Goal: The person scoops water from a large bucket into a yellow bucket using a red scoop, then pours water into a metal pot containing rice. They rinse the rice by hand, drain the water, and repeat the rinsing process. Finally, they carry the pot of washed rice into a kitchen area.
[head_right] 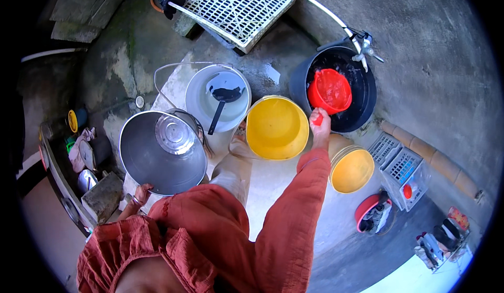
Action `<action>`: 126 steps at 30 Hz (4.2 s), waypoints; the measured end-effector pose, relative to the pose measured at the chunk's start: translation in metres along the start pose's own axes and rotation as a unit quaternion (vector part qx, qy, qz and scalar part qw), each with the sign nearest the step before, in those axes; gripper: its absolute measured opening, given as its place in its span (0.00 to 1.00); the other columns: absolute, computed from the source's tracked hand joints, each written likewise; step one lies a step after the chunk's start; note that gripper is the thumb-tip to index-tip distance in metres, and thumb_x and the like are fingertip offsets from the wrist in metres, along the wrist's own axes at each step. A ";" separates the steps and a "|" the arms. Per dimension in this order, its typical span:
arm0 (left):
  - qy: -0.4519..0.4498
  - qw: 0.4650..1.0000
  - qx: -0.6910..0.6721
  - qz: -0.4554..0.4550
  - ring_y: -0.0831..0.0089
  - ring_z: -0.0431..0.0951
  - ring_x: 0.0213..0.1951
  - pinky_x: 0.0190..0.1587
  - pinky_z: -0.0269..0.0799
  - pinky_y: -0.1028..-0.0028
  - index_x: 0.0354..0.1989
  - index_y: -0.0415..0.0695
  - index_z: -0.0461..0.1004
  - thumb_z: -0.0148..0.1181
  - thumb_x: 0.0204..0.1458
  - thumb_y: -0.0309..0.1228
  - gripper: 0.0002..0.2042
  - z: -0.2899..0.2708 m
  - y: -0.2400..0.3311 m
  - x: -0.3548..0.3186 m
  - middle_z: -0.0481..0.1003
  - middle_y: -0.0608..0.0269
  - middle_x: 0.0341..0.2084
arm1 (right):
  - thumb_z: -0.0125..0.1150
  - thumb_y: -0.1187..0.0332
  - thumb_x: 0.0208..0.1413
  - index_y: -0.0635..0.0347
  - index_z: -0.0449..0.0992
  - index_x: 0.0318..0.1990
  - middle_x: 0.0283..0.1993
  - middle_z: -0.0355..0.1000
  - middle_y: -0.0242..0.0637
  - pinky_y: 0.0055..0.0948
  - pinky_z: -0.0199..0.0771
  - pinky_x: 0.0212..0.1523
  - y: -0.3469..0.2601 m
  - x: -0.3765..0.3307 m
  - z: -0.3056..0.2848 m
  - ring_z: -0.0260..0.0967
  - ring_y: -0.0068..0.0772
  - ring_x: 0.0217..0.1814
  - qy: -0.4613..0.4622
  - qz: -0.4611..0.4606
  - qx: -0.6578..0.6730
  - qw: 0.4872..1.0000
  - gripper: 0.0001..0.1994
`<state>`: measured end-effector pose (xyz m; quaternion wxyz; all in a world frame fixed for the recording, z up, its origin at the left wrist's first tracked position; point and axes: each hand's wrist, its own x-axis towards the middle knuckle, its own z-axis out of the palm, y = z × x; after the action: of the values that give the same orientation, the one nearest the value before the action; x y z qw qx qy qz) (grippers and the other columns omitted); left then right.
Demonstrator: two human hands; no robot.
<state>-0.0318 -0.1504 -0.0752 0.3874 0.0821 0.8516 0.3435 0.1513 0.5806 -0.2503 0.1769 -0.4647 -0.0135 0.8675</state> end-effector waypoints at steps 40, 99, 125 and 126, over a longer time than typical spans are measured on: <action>-0.066 0.923 -0.337 -0.175 0.72 0.66 0.20 0.23 0.61 0.76 0.20 0.38 0.68 0.49 0.39 0.27 0.05 -0.041 0.051 0.021 0.67 0.62 0.17 | 0.52 0.77 0.38 0.64 0.60 0.33 0.19 0.62 0.39 0.36 0.64 0.16 0.250 -0.263 -0.091 0.61 0.35 0.15 0.361 -0.334 -0.445 0.748 0.12; -0.003 0.899 -0.342 -0.276 0.70 0.70 0.27 0.33 0.66 0.72 0.26 0.37 0.70 0.50 0.41 0.26 0.06 0.013 0.114 0.021 0.71 0.62 0.23 | 0.47 0.75 0.48 0.64 0.61 0.45 0.23 0.60 0.34 0.18 0.56 0.13 0.067 -0.148 0.011 0.55 0.20 0.17 -0.057 -0.206 -0.056 0.975 0.15; -0.078 0.899 -0.345 -0.259 0.72 0.66 0.23 0.28 0.62 0.76 0.21 0.38 0.69 0.50 0.39 0.27 0.05 -0.016 0.063 0.023 0.69 0.62 0.19 | 0.48 0.79 0.39 0.63 0.58 0.29 0.18 0.60 0.36 0.25 0.57 0.06 0.233 -0.246 -0.104 0.56 0.25 0.09 0.277 -0.262 -0.298 0.875 0.08; -0.086 0.895 -0.349 -0.264 0.72 0.66 0.23 0.28 0.62 0.76 0.21 0.38 0.69 0.50 0.39 0.27 0.05 -0.016 0.061 0.024 0.69 0.61 0.19 | 0.49 0.79 0.39 0.63 0.58 0.31 0.19 0.61 0.37 0.27 0.59 0.08 0.235 -0.243 -0.103 0.58 0.28 0.11 0.305 -0.267 -0.331 0.852 0.09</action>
<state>-0.0676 -0.1032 -0.0423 0.5394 -0.2572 0.6308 0.4949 0.2888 0.2686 -0.1579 0.2327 -0.7153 -0.3688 0.5461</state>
